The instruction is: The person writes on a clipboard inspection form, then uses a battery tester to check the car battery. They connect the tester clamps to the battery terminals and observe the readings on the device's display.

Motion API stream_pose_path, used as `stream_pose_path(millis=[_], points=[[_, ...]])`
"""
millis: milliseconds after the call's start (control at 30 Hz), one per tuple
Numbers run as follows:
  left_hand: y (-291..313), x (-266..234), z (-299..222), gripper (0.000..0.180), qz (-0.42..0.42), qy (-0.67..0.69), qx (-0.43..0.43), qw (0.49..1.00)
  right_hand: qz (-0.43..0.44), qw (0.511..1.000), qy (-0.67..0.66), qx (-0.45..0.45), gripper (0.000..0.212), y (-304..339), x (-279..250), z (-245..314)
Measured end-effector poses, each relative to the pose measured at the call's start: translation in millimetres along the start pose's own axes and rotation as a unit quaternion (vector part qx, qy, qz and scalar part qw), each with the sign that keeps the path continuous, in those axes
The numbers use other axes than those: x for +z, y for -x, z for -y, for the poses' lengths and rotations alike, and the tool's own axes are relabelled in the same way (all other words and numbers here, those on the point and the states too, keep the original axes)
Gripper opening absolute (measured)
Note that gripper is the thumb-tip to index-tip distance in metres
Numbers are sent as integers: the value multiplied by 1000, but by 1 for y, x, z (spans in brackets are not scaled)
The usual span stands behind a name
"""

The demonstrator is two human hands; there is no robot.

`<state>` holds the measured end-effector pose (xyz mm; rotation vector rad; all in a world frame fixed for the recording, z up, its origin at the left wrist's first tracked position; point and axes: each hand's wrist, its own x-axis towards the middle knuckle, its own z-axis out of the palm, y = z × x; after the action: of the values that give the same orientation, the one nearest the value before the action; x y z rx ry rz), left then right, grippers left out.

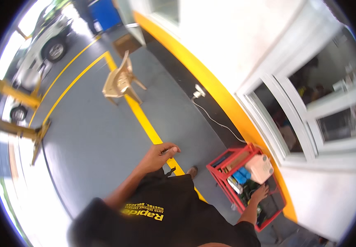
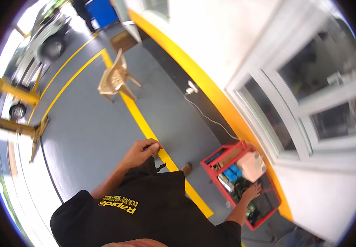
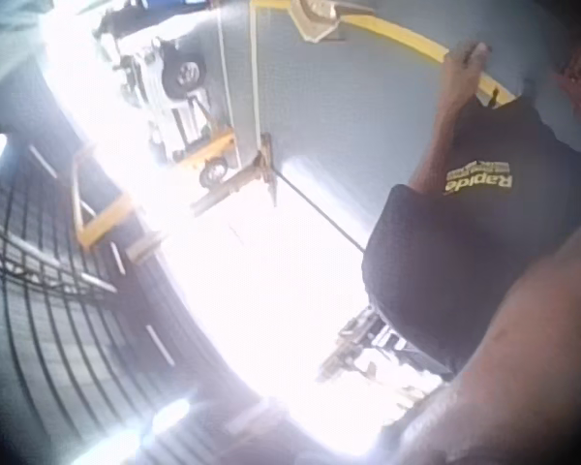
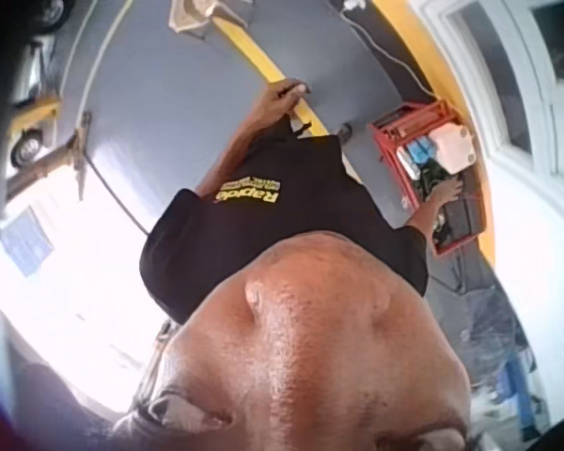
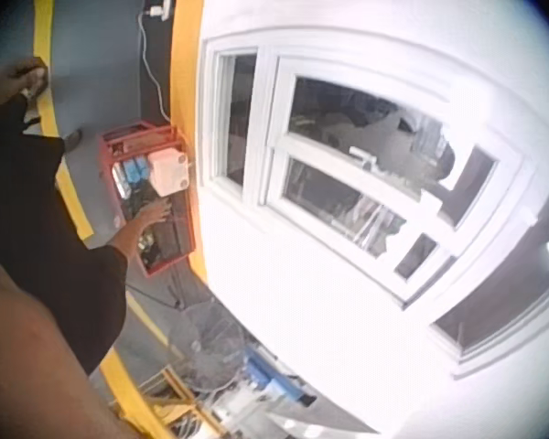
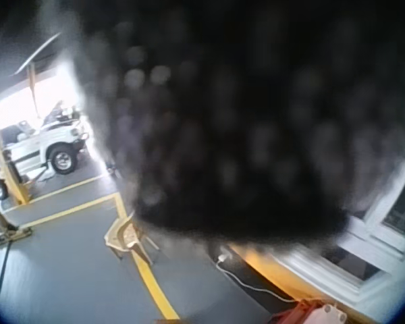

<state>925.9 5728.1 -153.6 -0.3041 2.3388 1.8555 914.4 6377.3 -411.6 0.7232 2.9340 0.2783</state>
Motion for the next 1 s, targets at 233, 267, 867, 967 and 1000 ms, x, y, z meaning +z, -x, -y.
stream_pose_path(millis=[233,267,867,967,1000], points=[[75,-61,25,34,-164,43,-59,984,-106,959,128,227,31,10,-69,85],[85,-80,32,34,-182,44,-69,980,-126,950,95,268,29,22,-90,106],[260,-475,163,28,-552,188,11,812,509,485,-71,-708,70,474,-216,726],[230,-532,182,29,-566,270,27,778,563,459,-36,-686,74,500,-264,791],[219,-559,187,29,-551,269,35,789,589,460,-33,-664,74,511,-275,818]])
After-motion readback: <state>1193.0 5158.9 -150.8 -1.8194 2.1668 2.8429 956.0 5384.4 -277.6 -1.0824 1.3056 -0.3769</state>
